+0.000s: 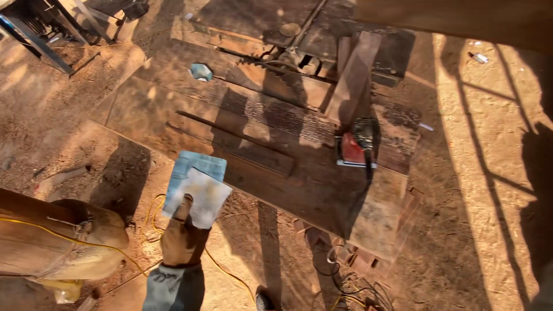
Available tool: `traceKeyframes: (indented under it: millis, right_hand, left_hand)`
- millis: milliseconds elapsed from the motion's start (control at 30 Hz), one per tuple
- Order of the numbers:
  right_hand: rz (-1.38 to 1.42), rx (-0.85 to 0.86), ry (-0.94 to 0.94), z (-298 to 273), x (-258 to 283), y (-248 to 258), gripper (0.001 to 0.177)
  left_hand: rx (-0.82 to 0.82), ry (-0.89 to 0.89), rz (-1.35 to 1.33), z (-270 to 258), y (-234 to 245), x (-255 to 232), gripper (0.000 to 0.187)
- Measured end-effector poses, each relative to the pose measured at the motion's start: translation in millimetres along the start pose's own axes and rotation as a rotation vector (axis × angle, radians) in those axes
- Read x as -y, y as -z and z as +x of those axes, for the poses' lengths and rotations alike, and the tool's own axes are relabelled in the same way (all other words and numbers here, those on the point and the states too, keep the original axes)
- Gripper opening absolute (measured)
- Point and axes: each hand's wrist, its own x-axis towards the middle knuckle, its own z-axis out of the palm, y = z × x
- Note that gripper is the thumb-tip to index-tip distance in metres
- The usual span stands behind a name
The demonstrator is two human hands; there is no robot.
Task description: Using an orbital sander to smooth the surface of a wooden board on a workbench.
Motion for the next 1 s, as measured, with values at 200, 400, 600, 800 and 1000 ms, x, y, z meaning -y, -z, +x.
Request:
traceKeyframes:
  millis: [200, 400, 600, 800, 1000]
  right_hand:
    - [0.485, -0.043, -0.15, -68.5, -44.9, -162.3, 0.019]
    - [0.409, -0.158, -0.299, -162.9, -158.8, -307.0, 0.024]
    - [-0.079, 0.075, -0.386, -197.0, -202.4, -331.3, 0.046]
    - [-0.783, 0.342, -0.19, -201.6, -211.0, -335.6, 0.059]
    - [-0.506, 0.382, 0.096, -223.7, -102.2, -367.3, 0.058]
  left_hand:
    - [-0.187, -0.245, 0.085, 99.4, 60.8, 129.2, 0.055]
    - [-0.348, -0.089, 0.503, 130.0, 110.4, 201.6, 0.065]
    - [-0.268, -0.016, 0.413, 155.0, 177.1, 265.5, 0.056]
    - [-0.528, -0.079, 0.458, 225.2, 161.1, 216.0, 0.05]
    - [-0.191, 0.04, 0.176, 304.9, 57.2, 146.2, 0.043]
